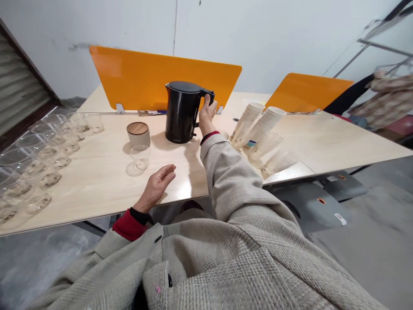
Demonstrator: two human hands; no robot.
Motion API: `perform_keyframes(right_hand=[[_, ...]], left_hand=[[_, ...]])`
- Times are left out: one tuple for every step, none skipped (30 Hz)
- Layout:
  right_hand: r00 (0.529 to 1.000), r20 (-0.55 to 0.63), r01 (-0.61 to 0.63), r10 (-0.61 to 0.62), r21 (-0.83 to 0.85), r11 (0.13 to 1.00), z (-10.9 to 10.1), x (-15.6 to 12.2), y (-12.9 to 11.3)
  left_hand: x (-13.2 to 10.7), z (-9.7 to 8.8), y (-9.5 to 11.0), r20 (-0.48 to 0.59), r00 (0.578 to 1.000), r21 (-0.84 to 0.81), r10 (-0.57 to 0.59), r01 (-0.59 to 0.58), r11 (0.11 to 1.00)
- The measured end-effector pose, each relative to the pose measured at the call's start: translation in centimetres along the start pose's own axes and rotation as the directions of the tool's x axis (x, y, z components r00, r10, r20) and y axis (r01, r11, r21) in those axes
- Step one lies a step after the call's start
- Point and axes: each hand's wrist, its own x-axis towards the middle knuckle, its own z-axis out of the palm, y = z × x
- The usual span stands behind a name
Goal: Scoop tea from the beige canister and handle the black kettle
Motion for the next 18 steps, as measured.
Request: perform_keyframes(right_hand=[[0.999,-0.03,-0.034,0.034,-0.002,0.999,0.3,-0.1,-0.2],[0.997,-0.05,-0.062,0.062,0.004,0.998,0.6,-0.1,-0.3],[0.996,-0.051,-0.078,0.078,0.015,0.997,0.9,-0.1,-0.5],[0.996,-0.034,-0.081,0.082,0.026,0.996,1.0,-0.2,-0.7],[0.996,-0.025,-0.089,0.09,0.031,0.996,1.1,-0.2,-0.9],[0.994,-0.029,-0.103,0.104,0.021,0.994,1.1,-0.4,-1.2],[0.992,-0.046,-0.118,0.117,-0.004,0.993,1.1,-0.6,-1.4],[0.99,-0.071,-0.123,0.12,-0.04,0.992,0.9,-1.0,-1.8],[0.99,-0.098,-0.112,0.104,-0.08,0.991,0.6,-1.7,-2.1],[0.991,-0.117,-0.078,0.065,-0.115,0.99,0.3,-2.7,-2.5],[0.993,-0.12,-0.025,0.008,-0.141,0.99,0.0,-4.0,-2.8],[0.992,-0.106,0.045,-0.062,-0.15,0.988,-0.5,-5.7,-3.1],[0.99,-0.068,0.113,-0.124,-0.151,0.982,-1.0,-7.6,-3.4],[0.986,-0.021,0.162,-0.167,-0.14,0.977,-1.4,-9.7,-3.5],[0.982,0.033,0.189,-0.187,-0.11,0.976,-1.9,-11.9,-3.5],[0.977,0.1,0.194,-0.187,-0.07,0.978,-2.2,-14.2,-3.5],[0.971,0.175,0.172,-0.163,-0.037,0.984,-2.5,-16.3,-3.4],[0.959,0.259,0.128,-0.118,-0.023,0.991,-2.6,-18.2,-3.3]], left_hand=[[0.0,0.0,0.0,-0.003,1.0,0.001,0.0,0.0,1.0],[0.1,-0.1,0.0,-0.004,1.0,0.003,0.0,0.0,1.0],[0.2,-0.2,0.0,-0.003,1.0,0.004,0.0,0.0,1.0],[0.2,-0.2,0.0,0.0,1.0,0.005,-0.001,0.001,1.0],[0.3,-0.2,0.0,0.002,1.0,0.004,-0.003,0.003,1.0],[0.3,-0.2,0.1,0.002,1.0,0.003,-0.005,0.005,1.0],[0.3,-0.2,0.2,-0.002,1.0,0.001,-0.006,0.006,1.0],[0.1,-0.2,0.4,-0.008,1.0,-0.001,-0.002,0.002,1.0],[-0.1,-0.2,0.6,-0.013,1.0,-0.005,0.008,-0.008,1.0],[-0.4,-0.2,0.9,-0.02,1.0,-0.011,0.024,-0.024,1.0],[-0.8,-0.3,1.2,-0.034,0.998,-0.018,0.049,-0.049,0.999],[-1.3,-0.5,1.5,-0.06,0.995,-0.022,0.081,-0.082,0.996],[-1.9,-0.9,1.8,-0.104,0.988,-0.022,0.118,-0.12,0.992],[-2.4,-1.6,2.0,-0.18,0.97,-0.004,0.164,-0.168,0.986],[-2.9,-2.5,2.3,-0.268,0.941,0.03,0.208,-0.208,0.978],[-3.3,-3.6,2.4,-0.378,0.893,0.065,0.243,-0.237,0.969],[-3.5,-4.9,2.5,-0.505,0.819,0.095,0.272,-0.26,0.961],[-3.4,-6.3,2.6,-0.613,0.74,0.122,0.277,-0.259,0.958]])
